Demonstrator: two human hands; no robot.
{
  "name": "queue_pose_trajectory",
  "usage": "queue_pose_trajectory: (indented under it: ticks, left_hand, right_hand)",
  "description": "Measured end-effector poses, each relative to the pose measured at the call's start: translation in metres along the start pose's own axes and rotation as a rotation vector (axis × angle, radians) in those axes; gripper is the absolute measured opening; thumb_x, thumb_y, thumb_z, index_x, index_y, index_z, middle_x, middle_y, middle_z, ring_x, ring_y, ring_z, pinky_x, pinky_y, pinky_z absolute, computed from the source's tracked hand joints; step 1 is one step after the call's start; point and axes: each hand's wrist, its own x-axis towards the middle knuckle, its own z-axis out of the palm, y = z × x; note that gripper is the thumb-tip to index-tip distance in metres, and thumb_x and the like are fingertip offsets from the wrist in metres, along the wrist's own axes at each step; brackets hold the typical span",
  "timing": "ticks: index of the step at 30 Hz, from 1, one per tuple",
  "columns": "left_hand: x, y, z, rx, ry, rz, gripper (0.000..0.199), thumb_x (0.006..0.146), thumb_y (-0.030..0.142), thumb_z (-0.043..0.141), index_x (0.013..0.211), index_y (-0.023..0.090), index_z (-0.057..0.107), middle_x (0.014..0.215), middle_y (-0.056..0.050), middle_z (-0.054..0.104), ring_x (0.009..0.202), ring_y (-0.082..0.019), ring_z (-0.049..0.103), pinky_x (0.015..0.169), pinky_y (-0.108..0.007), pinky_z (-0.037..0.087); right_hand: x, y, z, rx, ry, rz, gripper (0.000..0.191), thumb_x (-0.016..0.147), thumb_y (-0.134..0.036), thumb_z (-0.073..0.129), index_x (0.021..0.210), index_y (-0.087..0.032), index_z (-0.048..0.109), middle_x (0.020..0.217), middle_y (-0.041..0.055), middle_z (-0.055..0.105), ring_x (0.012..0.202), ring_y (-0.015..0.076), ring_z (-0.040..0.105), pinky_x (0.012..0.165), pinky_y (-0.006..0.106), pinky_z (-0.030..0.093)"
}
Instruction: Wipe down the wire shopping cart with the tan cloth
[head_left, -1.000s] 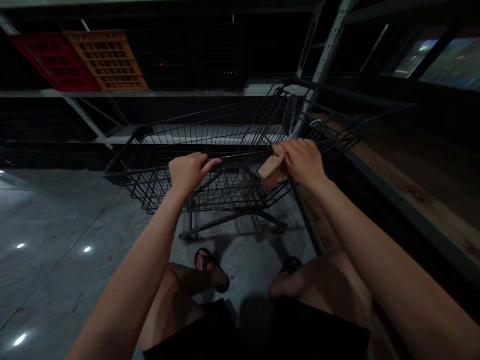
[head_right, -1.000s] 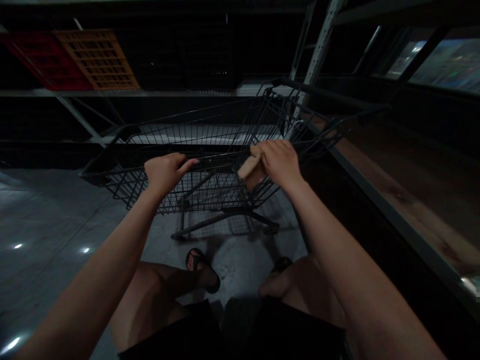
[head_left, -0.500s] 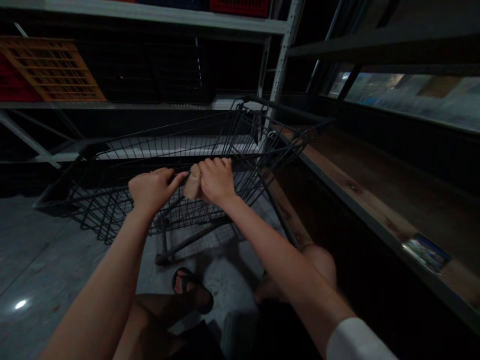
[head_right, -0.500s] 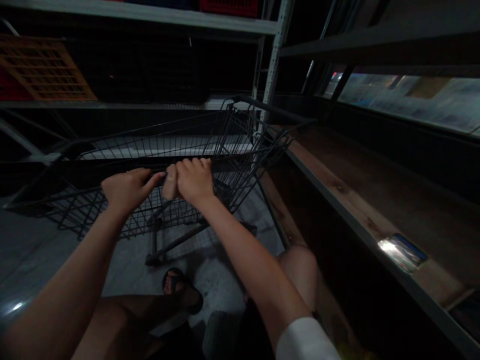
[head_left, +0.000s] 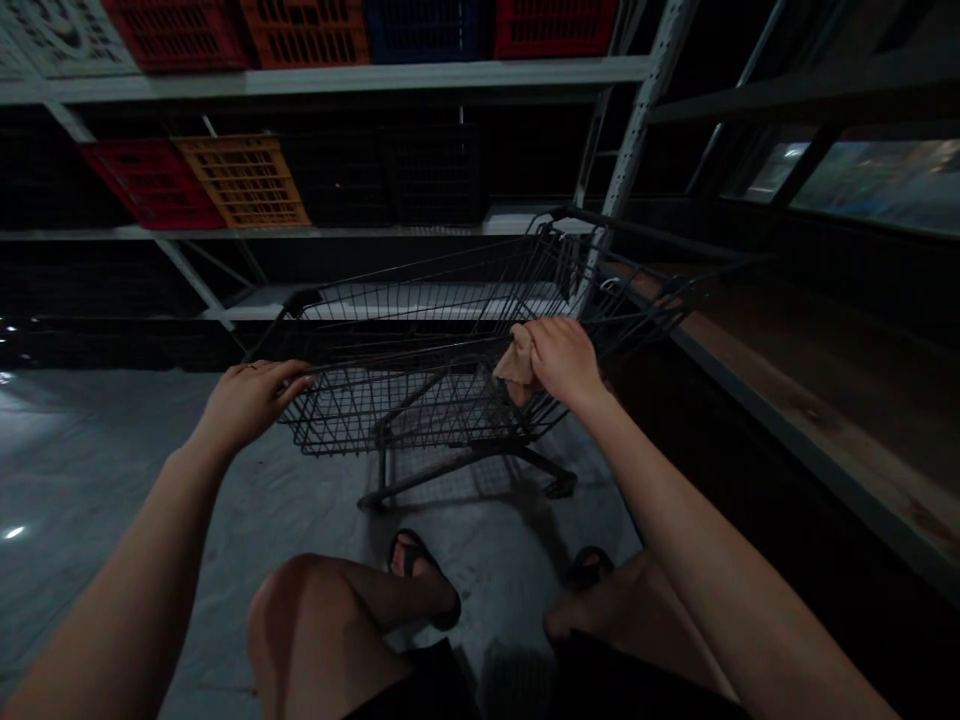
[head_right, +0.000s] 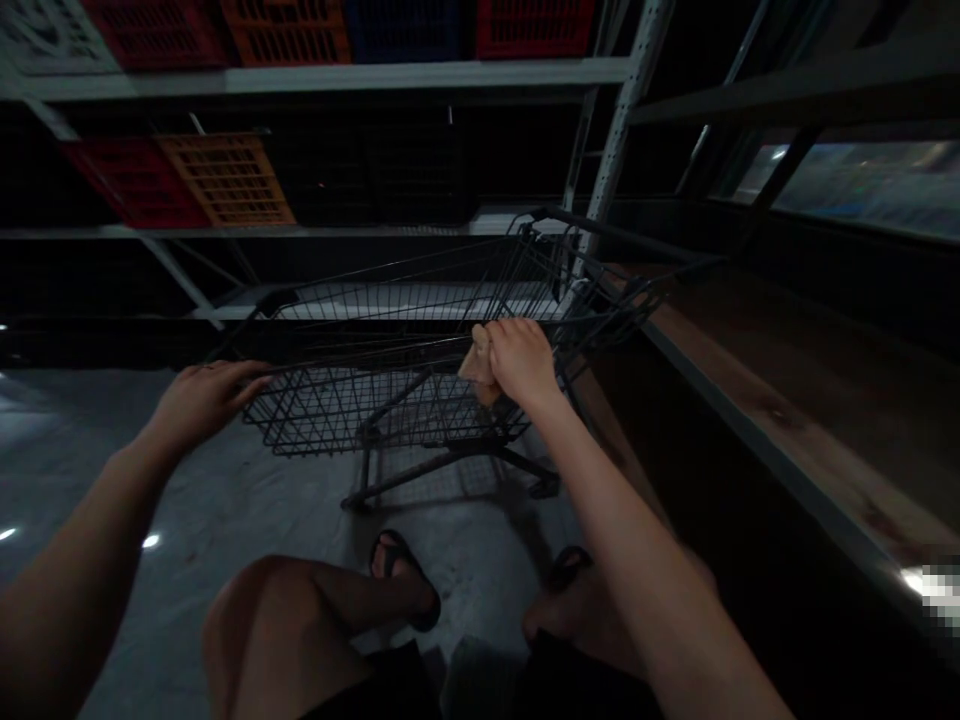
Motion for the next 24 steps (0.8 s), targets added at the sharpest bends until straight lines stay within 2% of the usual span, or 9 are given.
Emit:
queue_pose_trajectory:
  ticks: [3,7,10,12,13,16,20,22,24]
  left_hand:
    - [-0.006,0.000,0.003,0.006,-0.046,-0.058,0.036,0.102,0.037,0.043,0.121,0.024,0.070,0.120,-0.015,0.081,0.113,-0.035,0.073,0.096,-0.045,0.046]
    - [-0.005,0.024,0.005,0.035,-0.023,-0.097,0.031,0.103,0.029,0.044,0.120,0.024,0.070,0.118,-0.014,0.081,0.114,-0.033,0.072,0.094,-0.044,0.043]
    - [-0.008,0.039,0.008,0.032,0.026,-0.113,0.029,0.105,0.029,0.044,0.118,0.024,0.070,0.115,-0.014,0.081,0.113,-0.033,0.071,0.094,-0.044,0.041]
    - [-0.011,0.048,0.011,0.008,0.056,-0.116,0.028,0.106,0.029,0.045,0.118,0.024,0.070,0.113,-0.013,0.080,0.112,-0.033,0.071,0.096,-0.046,0.040]
    - [-0.011,0.053,0.012,-0.006,0.065,-0.119,0.027,0.106,0.030,0.046,0.117,0.025,0.071,0.112,-0.013,0.080,0.112,-0.033,0.071,0.097,-0.046,0.039]
    - [-0.010,0.062,0.015,-0.047,0.065,-0.125,0.025,0.106,0.029,0.048,0.116,0.025,0.071,0.108,-0.012,0.079,0.112,-0.032,0.070,0.102,-0.048,0.037]
    - [-0.008,0.068,0.012,-0.107,0.055,-0.102,0.026,0.107,0.031,0.050,0.121,0.024,0.070,0.114,-0.012,0.078,0.114,-0.031,0.068,0.108,-0.051,0.037]
    - [-0.008,0.077,0.008,-0.170,0.094,-0.063,0.032,0.106,0.032,0.052,0.133,0.023,0.066,0.127,-0.014,0.075,0.123,-0.032,0.066,0.110,-0.051,0.040]
    - [-0.003,0.095,0.003,-0.263,0.161,0.013,0.047,0.104,0.031,0.054,0.151,0.021,0.055,0.146,-0.017,0.066,0.137,-0.031,0.060,0.112,-0.048,0.044]
  right_hand:
    - [0.001,-0.027,0.001,-0.013,-0.001,0.016,0.034,0.106,-0.026,0.042,0.109,-0.013,0.074,0.108,0.0177,0.072,0.105,0.0335,0.057,0.102,0.047,0.039]
    - [0.012,-0.109,0.012,0.115,-0.047,-0.057,0.037,0.107,-0.025,0.043,0.128,-0.014,0.071,0.125,0.0175,0.071,0.115,0.0342,0.057,0.112,0.050,0.038]
    - [0.022,-0.173,0.024,0.200,-0.024,-0.120,0.039,0.108,-0.022,0.039,0.130,-0.018,0.070,0.124,0.0155,0.072,0.116,0.0343,0.057,0.114,0.052,0.038]
    - [0.027,-0.200,0.031,0.231,-0.010,-0.155,0.040,0.108,-0.022,0.035,0.129,-0.021,0.070,0.121,0.0146,0.072,0.113,0.0346,0.057,0.110,0.053,0.040]
    - [0.029,-0.206,0.033,0.237,-0.014,-0.169,0.041,0.109,-0.022,0.034,0.129,-0.022,0.069,0.121,0.0146,0.072,0.113,0.0346,0.056,0.108,0.053,0.040]
    - [0.031,-0.194,0.037,0.229,-0.061,-0.232,0.041,0.110,-0.026,0.032,0.132,-0.019,0.066,0.122,0.0150,0.070,0.114,0.0333,0.056,0.107,0.050,0.038]
    - [0.029,-0.144,0.032,0.174,-0.077,-0.278,0.038,0.109,-0.032,0.041,0.133,-0.016,0.065,0.121,0.0155,0.071,0.113,0.0319,0.059,0.108,0.046,0.038]
    - [0.029,-0.125,0.031,0.173,-0.071,-0.259,0.040,0.104,-0.032,0.049,0.136,-0.013,0.063,0.125,0.0176,0.071,0.118,0.0337,0.060,0.110,0.046,0.038]
    - [0.033,-0.111,0.033,0.242,-0.081,-0.260,0.054,0.097,-0.031,0.057,0.146,-0.010,0.057,0.133,0.0198,0.071,0.124,0.0353,0.060,0.111,0.048,0.039]
